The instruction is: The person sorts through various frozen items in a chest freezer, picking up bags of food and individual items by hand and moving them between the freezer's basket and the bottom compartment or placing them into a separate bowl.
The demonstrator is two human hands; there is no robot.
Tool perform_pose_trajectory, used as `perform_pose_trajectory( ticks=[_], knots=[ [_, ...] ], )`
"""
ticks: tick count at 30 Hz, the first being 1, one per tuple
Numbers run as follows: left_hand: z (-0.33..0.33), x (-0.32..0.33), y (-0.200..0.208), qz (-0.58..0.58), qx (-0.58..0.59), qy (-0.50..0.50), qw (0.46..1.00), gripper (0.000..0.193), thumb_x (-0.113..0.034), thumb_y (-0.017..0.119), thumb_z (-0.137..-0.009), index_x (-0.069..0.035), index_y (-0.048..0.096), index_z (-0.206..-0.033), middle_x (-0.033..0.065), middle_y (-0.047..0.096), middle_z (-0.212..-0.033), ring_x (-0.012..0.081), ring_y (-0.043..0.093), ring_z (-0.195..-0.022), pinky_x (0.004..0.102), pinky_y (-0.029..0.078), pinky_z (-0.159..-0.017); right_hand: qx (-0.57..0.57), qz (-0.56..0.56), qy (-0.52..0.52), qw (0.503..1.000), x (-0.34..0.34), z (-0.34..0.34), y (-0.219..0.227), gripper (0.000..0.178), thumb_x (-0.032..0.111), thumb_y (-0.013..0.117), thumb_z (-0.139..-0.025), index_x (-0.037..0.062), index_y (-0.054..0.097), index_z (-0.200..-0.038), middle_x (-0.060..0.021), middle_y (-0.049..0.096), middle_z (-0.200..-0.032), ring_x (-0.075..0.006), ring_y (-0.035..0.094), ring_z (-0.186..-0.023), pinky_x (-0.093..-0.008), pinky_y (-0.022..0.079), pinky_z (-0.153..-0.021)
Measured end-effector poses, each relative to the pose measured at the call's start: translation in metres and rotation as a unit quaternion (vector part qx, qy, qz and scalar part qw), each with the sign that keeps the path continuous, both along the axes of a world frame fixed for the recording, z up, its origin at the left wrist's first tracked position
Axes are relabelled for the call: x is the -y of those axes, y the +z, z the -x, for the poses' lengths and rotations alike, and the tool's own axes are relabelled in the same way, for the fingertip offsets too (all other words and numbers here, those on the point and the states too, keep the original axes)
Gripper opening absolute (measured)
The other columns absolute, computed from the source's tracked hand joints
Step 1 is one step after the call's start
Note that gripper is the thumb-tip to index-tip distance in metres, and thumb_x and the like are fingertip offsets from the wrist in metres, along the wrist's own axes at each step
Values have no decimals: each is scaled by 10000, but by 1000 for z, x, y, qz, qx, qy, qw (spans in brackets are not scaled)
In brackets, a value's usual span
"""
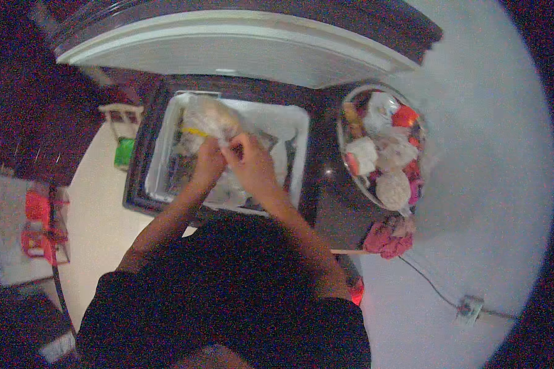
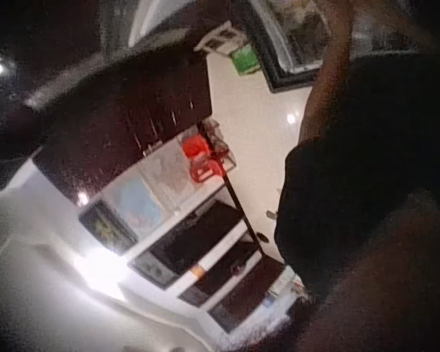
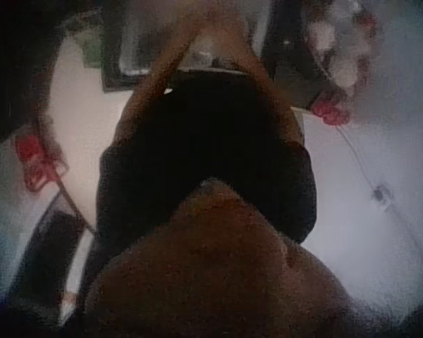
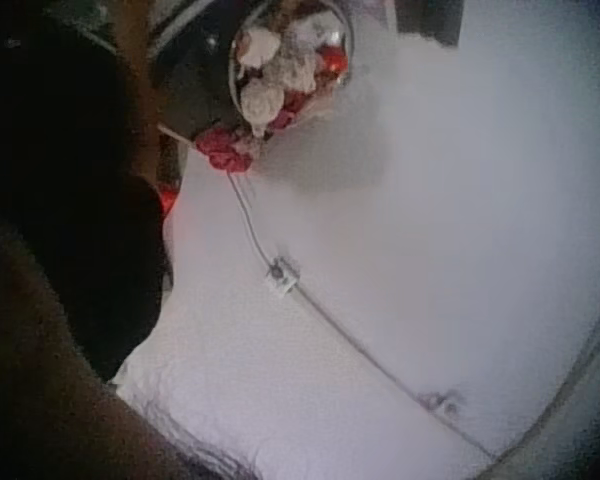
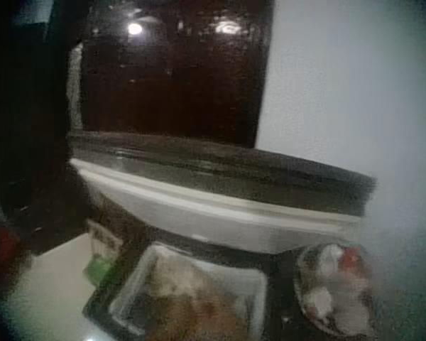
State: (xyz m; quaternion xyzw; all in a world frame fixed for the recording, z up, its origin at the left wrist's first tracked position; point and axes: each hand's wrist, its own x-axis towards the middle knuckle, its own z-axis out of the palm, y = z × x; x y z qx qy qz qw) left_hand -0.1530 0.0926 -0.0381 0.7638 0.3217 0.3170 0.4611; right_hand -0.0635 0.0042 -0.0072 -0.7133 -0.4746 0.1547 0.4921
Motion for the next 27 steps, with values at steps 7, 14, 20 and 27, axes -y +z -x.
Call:
perform_pose_trajectory(
  ticks=[7, 14, 20, 27],
  knots=[
    [26, 12, -7, 353, 122, -181, 910, 338, -26, 558, -751, 10, 530, -1086, 132, 577, -1061, 238, 522, -1023, 374, 428, -848, 53, 24, -22, 998, 21, -10, 1, 165, 145, 600, -775, 52, 511, -878, -122, 588, -763, -291, 597, -688, -394, 468, -615],
    [32, 25, 31, 665, 208, -178, 695, 343, -31, 600, -764, -32, 541, -1102, 80, 595, -1059, 220, 560, -987, 371, 417, -905, 17, -50, -22, 998, 34, -12, 10, 120, 80, 592, -796, 49, 524, -890, -112, 578, -820, -239, 608, -714, -338, 481, -639],
    [34, 31, 44, 636, 237, -200, 707, 298, -33, 605, -757, -34, 574, -1054, 65, 612, -1012, 180, 577, -928, 328, 437, -859, 114, -66, -42, 990, 41, -1, 26, 178, 27, 609, -751, 49, 538, -913, -107, 576, -918, -249, 587, -832, -351, 465, -737],
    [40, 32, 38, 500, 132, -168, 840, 385, -107, 634, -752, -3, 542, -1111, 70, 606, -1027, 190, 567, -969, 319, 429, -864, 193, -78, -40, 977, 49, 12, 22, 201, 62, 635, -729, 55, 554, -913, -118, 550, -1033, -295, 545, -952, -374, 442, -820]
  ],
)
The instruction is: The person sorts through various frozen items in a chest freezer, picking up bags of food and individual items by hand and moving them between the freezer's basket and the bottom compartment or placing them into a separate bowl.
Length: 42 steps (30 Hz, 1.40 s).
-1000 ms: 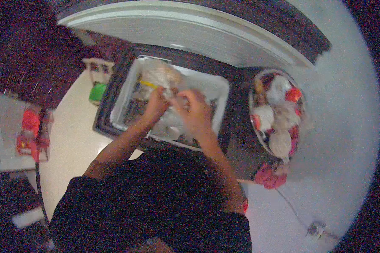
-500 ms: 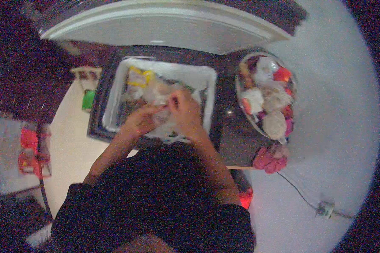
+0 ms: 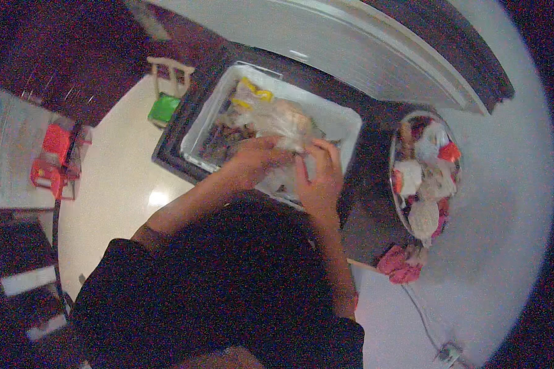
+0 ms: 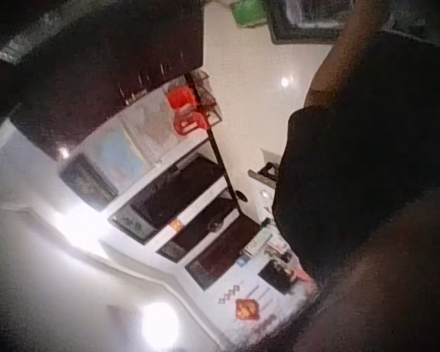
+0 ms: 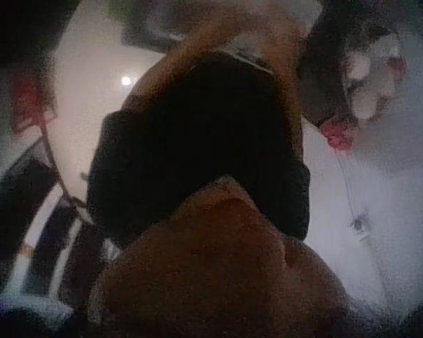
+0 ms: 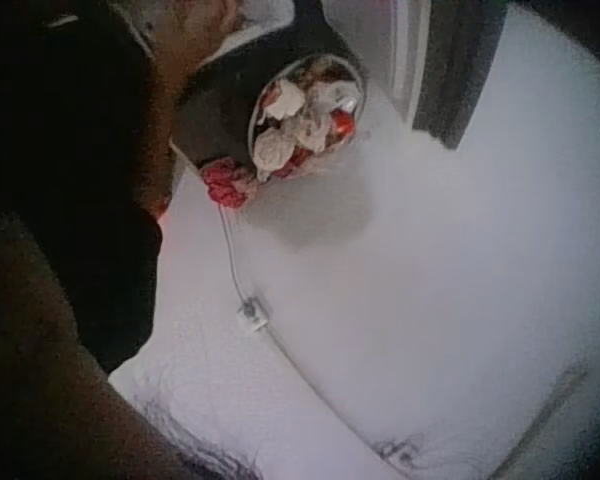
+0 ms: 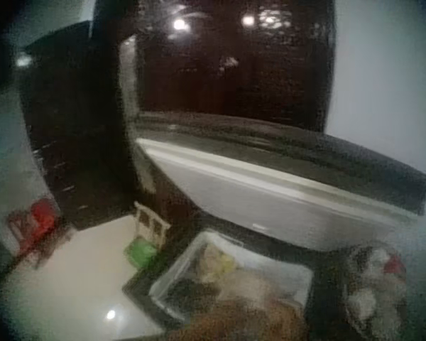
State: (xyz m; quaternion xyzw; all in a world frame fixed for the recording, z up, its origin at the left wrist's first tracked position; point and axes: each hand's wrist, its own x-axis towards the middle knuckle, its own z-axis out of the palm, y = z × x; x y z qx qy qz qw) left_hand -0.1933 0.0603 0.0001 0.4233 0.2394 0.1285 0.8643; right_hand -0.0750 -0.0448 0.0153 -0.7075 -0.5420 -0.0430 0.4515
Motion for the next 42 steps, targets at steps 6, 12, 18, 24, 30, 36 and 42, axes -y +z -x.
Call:
perform_pose_trajectory(
  ticks=[6, 12, 18, 24, 30, 36, 42],
  knots=[
    [-9, 27, -8, -431, -162, -20, 887, 502, -229, 680, -730, 4, 499, -1137, 202, 541, -1079, 330, 540, -979, 380, 441, -835, -22, 68, 15, 997, 30, -10, -26, 157, 58, 615, -698, 43, 532, -830, -146, 517, -1079, -305, 489, -1032, -390, 390, -898],
    [-13, 62, -28, -514, -42, 103, 851, 476, -156, 696, -657, -49, 500, -1077, 197, 463, -1092, 392, 487, -997, 410, 428, -834, -96, 33, -6, 995, 44, -6, -21, 89, 27, 574, -693, 28, 518, -763, -152, 493, -1136, -285, 503, -991, -361, 374, -892],
    [-23, 73, -29, -687, 19, 148, 711, 449, -132, 673, -625, -64, 527, -1044, 165, 466, -1129, 358, 458, -1056, 442, 367, -912, -60, 54, 29, 996, 61, -2, -9, 74, 22, 550, -699, 27, 504, -756, -138, 501, -1116, -265, 495, -984, -348, 372, -882],
    [-42, 88, -28, -726, 16, 122, 676, 409, -63, 630, -590, -64, 543, -989, 129, 472, -1124, 331, 436, -1073, 476, 295, -968, -146, 51, 50, 987, 88, -17, -4, 114, 7, 558, -671, 35, 509, -770, -137, 521, -1043, -294, 488, -1010, -370, 370, -909],
    [-42, 97, -6, -587, 32, 78, 805, 600, -207, 722, -647, -50, 467, -1166, 176, 427, -1227, 361, 394, -1156, 433, 323, -963, -393, -52, -6, 918, 117, -71, 4, 190, 120, 496, -819, 27, 579, -964, -109, 535, -1119, -189, 474, -1054, -339, 365, -915],
    [-14, 73, -18, -565, -38, 173, 806, 389, -104, 617, -774, -41, 486, -1135, 149, 532, -1094, 302, 503, -1062, 347, 404, -897, -512, -311, 37, 800, 164, -166, 71, 435, 244, 390, -890, -11, 434, -1240, -154, 508, -1185, -234, 495, -1082, -359, 389, -941],
    [13, 73, -71, -548, -112, 48, 827, 214, -187, 609, -781, -62, 560, -947, 134, 543, -988, 314, 528, -961, 380, 429, -835, -104, -256, -438, 856, 238, -310, 68, 361, 185, 478, -851, -38, 524, -1130, -152, 554, -1118, -258, 532, -1031, -386, 439, -872]
  ],
)
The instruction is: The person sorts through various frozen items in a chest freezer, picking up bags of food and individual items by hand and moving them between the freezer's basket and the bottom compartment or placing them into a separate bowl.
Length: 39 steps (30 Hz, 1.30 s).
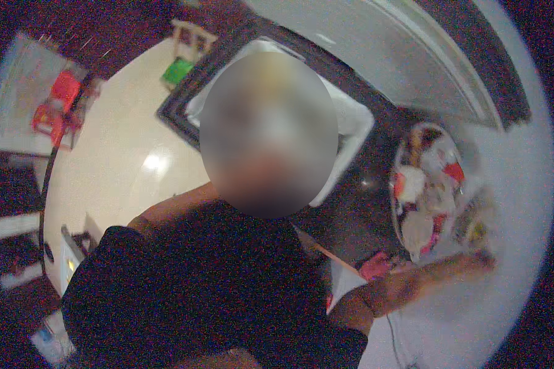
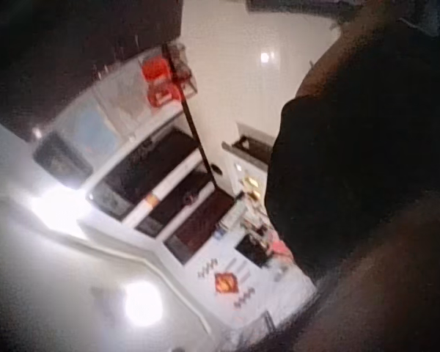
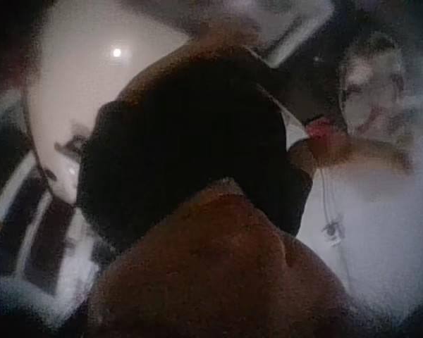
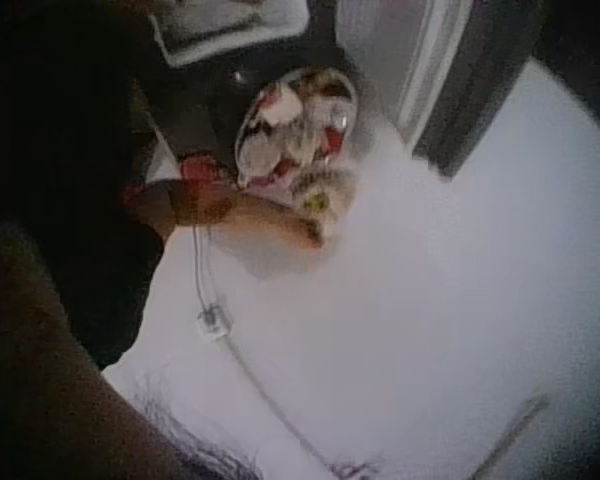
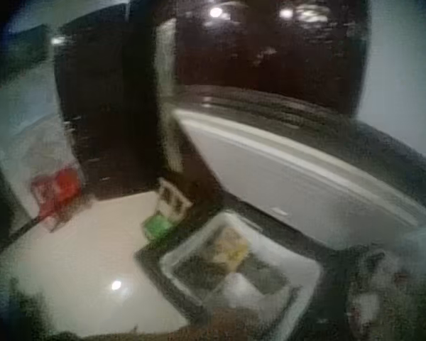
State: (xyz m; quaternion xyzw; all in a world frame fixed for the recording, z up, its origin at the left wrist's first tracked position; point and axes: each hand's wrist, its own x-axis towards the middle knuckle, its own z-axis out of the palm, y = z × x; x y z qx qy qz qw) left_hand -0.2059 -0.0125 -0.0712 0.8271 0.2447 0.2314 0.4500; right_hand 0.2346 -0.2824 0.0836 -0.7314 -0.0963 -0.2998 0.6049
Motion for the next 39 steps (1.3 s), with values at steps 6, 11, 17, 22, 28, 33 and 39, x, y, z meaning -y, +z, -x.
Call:
perform_pose_trajectory(
  ticks=[6, 11, 17, 22, 28, 33, 39],
  knots=[
    [51, -31, -20, 16, -59, -81, 995, 244, -190, 605, -788, -68, 578, -997, 145, 550, -985, 329, 534, -935, 408, 439, -814, -77, 59, -113, 989, -46, 18, -11, 332, 163, 478, -856, -47, 549, -1102, -150, 576, -1078, -261, 550, -1001, -371, 454, -846],
    [96, -101, -45, 39, -112, -39, 992, 236, -216, 597, -797, -53, 601, -968, 157, 563, -976, 331, 547, -922, 414, 448, -795, -54, -98, 53, 992, -114, 130, 16, 297, 166, 506, -848, -17, 590, -1066, -142, 592, -1036, -264, 552, -975, -339, 459, -820],
    [92, -188, -93, 35, -218, -80, 972, 232, -214, 506, -787, -49, 637, -884, 171, 610, -862, 331, 590, -832, 424, 468, -719, -44, 48, 180, 981, -136, 169, -30, 244, 85, 526, -836, 11, 600, -1056, -146, 592, -995, -254, 560, -868, -331, 474, -739],
    [47, -244, -184, -85, -320, -150, 932, 366, -202, 566, -736, -46, 569, -1067, 179, 605, -880, 325, 577, -894, 406, 484, -751, -138, 187, 209, 950, -186, 239, -50, 187, 60, 550, -837, 4, 598, -1009, -82, 609, -931, -172, 560, -815, -275, 468, -704],
    [14, -298, -150, -142, -349, -21, 926, 404, -189, 607, -724, -28, 552, -1090, 127, 543, -1105, 290, 491, -1067, 409, 459, -801, -229, 271, 186, 916, -140, 269, -92, 165, 139, 548, -854, 30, 598, -968, -39, 604, -891, -115, 550, -749, -252, 461, -664],
    [-29, -346, -187, -417, -285, -6, 863, 316, -210, 588, -749, -62, 601, -1028, 89, 553, -1074, 248, 462, -1085, 375, 387, -867, -357, 176, 185, 899, -113, 283, -139, 152, 171, 567, -843, 48, 592, -931, -34, 600, -865, -105, 547, -720, -246, 456, -630],
    [-60, -383, -228, -390, -370, -14, 843, 217, -207, 536, -768, -90, 657, -906, 63, 585, -977, 241, 500, -993, 341, 378, -854, -404, 225, 260, 848, -189, 309, -132, 151, 166, 582, -835, 40, 586, -917, -53, 604, -865, -107, 552, -710, -242, 450, -614]
  ],
)
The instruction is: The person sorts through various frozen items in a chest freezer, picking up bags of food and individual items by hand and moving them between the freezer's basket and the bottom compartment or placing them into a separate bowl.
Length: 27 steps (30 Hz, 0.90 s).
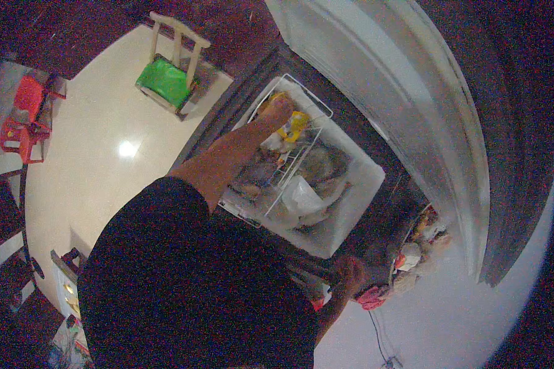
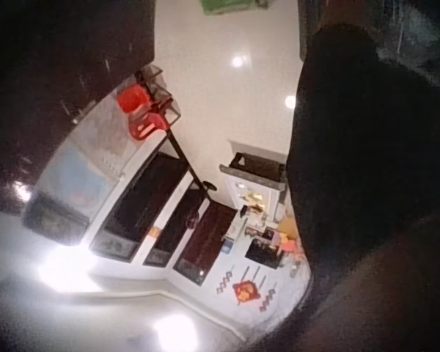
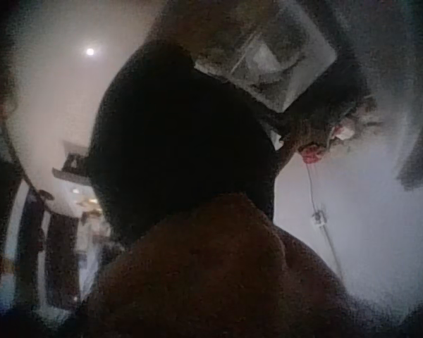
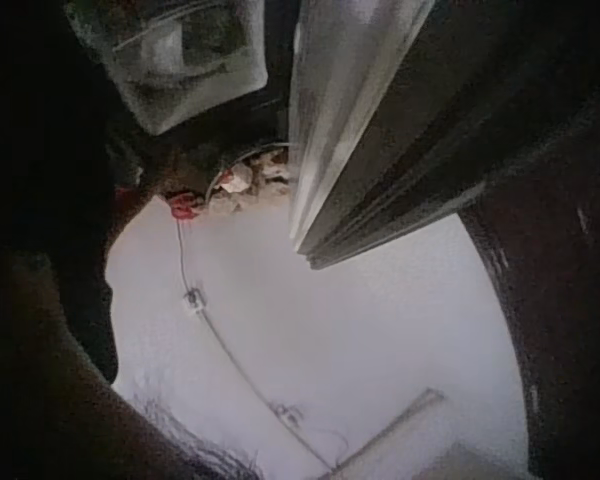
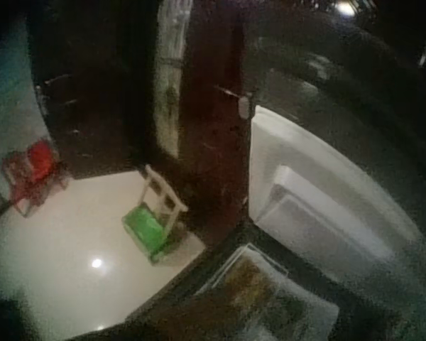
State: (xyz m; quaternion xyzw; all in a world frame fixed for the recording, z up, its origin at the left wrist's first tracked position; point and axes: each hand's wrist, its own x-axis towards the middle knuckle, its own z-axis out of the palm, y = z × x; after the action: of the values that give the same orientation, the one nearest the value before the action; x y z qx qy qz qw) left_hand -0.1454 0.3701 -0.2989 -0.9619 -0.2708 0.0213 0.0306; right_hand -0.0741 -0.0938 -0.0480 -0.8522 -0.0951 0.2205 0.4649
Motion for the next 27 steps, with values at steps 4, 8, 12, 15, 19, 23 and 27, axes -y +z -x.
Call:
perform_pose_trajectory(
  ticks=[4, 8, 12, 15, 19, 23, 27],
  knots=[
    [6, 3, 25, 48, 64, 2, 997, 224, -198, 562, -752, -98, 671, -919, 49, 584, -968, 218, 497, -986, 323, 383, -806, -43, 6, 57, 997, -36, 6, -9, 158, 155, 576, -842, 27, 590, -933, -80, 624, -888, -147, 589, -710, -262, 467, -618],
    [-1, 10, 20, 0, 1, -16, 1000, 226, -166, 579, -740, -129, 666, -946, 46, 588, -954, 209, 512, -980, 343, 402, -758, -32, 7, 181, 983, -78, 12, -8, 167, 159, 554, -866, 14, 591, -941, -103, 640, -891, -168, 608, -697, -283, 480, -633],
    [23, 18, 31, -12, -17, -53, 998, 251, -148, 580, -736, -150, 645, -978, 50, 613, -904, 223, 574, -910, 368, 432, -725, -50, -25, 230, 972, -101, 30, -21, 172, 153, 545, -871, 1, 586, -940, -91, 631, -876, -158, 597, -712, -278, 475, -660],
    [56, 36, 48, 19, 54, -20, 998, 261, -185, 603, -732, -133, 633, -985, 51, 631, -863, 254, 610, -841, 380, 454, -689, -108, -14, 256, 961, -111, 40, -25, 143, 101, 531, -863, -3, 582, -947, -72, 614, -889, -139, 578, -738, -258, 467, -693],
    [95, 78, 128, 291, 126, 126, 940, 343, -253, 677, -708, -112, 609, -1014, 80, 639, -901, 290, 611, -850, 387, 465, -722, -65, -26, 331, 941, -112, 43, -55, 195, 108, 524, -871, -2, 555, -1029, -95, 595, -982, -153, 573, -859, -269, 457, -773],
    [114, 117, 162, 625, 254, 153, 722, 481, -284, 716, -716, -34, 556, -1094, 92, 625, -972, 220, 596, -869, 331, 460, -775, -35, -131, 347, 928, -120, 47, -76, 306, 158, 502, -893, 7, 472, -1157, -133, 541, -1106, -202, 530, -1024, -311, 426, -876],
    [119, 163, 218, 801, 334, 144, 475, 510, -279, 703, -747, 27, 533, -1117, 79, 605, -1012, 135, 562, -887, 283, 440, -797, -290, -205, 281, 891, -133, 58, -37, 388, 249, 531, -881, 17, 430, -1174, -100, 499, -1141, -244, 529, -1046, -337, 431, -885]
  ],
)
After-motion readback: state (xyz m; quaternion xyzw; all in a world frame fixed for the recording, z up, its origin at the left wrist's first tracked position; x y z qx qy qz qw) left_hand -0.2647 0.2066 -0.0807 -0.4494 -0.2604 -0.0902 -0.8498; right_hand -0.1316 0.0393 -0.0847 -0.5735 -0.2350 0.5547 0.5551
